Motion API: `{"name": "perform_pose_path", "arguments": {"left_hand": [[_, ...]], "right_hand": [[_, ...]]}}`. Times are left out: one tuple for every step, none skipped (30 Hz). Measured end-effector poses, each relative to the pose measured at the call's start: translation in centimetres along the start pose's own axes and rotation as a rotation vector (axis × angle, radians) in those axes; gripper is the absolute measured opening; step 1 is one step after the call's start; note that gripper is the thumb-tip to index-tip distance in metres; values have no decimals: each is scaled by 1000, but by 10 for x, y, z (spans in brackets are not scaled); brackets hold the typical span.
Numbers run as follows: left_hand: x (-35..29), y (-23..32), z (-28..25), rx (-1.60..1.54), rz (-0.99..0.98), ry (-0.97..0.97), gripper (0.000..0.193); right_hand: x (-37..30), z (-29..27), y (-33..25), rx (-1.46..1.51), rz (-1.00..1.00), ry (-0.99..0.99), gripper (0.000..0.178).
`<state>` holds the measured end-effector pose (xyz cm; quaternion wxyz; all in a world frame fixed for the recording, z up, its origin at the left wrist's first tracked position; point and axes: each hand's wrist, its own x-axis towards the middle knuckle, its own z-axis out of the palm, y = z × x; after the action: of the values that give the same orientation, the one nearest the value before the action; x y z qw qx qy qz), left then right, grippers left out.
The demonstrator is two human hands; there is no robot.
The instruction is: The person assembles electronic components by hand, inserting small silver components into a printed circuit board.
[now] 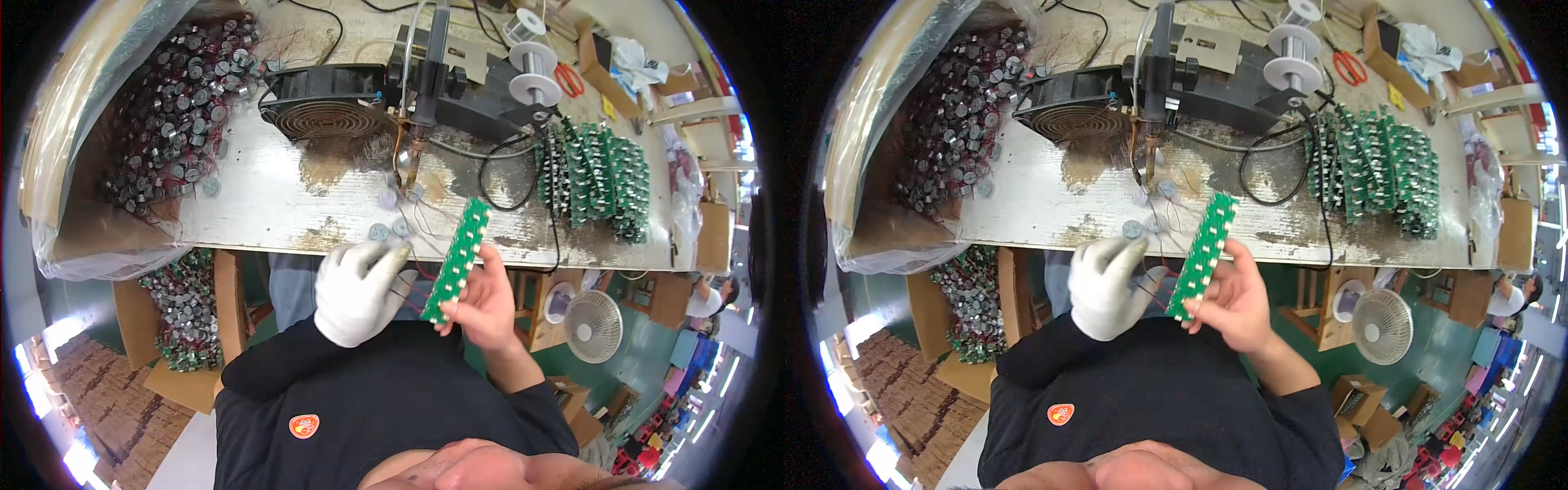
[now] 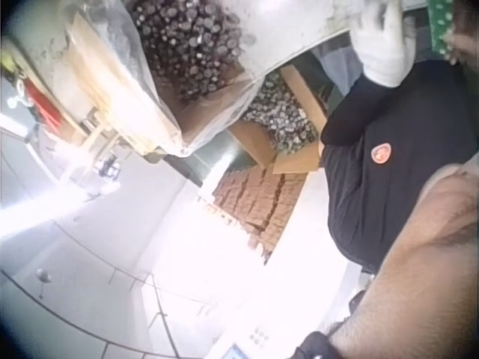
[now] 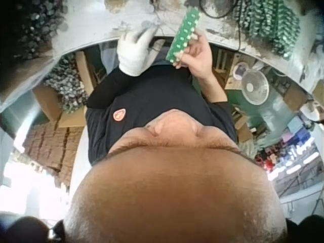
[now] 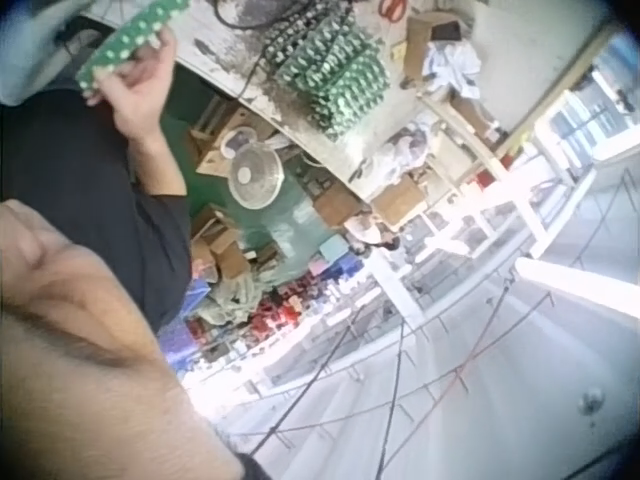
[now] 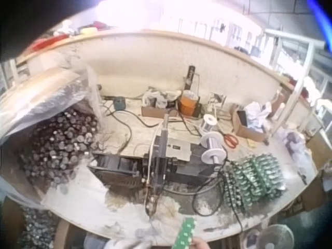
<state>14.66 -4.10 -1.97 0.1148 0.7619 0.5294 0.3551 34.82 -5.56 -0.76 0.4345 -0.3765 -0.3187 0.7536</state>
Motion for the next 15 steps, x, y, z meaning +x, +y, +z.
{"name": "perform_pose_path", "arguments": {"left_hand": [[0,4,3,18,15,26,46],[1,5,9,-55,32,109,44],[0,8,13,-57,31,155,39],[-2,3,14,-100,82,108,35],[-2,2,12,-215,112,79,32],[0,6,2,-207,184,143,30],[4,12,-7,-310,186,200,27],[1,9,-3,-417,183,204,26],[6,8,-12,-626,174,152,25],[4,9,-19,-723,146,123,25],[3,9,-29,-825,121,70,21],[1,8,-38,-839,87,21,20],[-1,7,-47,-854,52,-29,20],[-4,2,-60,-804,14,-73,20],[-4,-4,-70,-820,2,-96,21]], "right_hand": [[-6,11,0,-45,-12,25,74],[-11,22,5,-88,-70,9,72],[-17,24,9,-142,-106,-80,72],[-20,29,10,-236,-147,-126,73],[-25,33,13,-308,-248,-132,65],[-32,27,14,-362,-292,-166,59],[-34,19,11,-414,-340,-194,52],[-27,17,13,-418,-497,16,47],[-18,19,17,-408,-645,237,45],[-7,28,12,-392,-701,282,47],[6,36,11,-458,-731,204,39],[13,41,9,-528,-760,129,33],[16,47,1,-579,-733,-93,27],[23,51,10,-278,-646,-263,19],[25,55,14,-266,-606,-258,12]]}}
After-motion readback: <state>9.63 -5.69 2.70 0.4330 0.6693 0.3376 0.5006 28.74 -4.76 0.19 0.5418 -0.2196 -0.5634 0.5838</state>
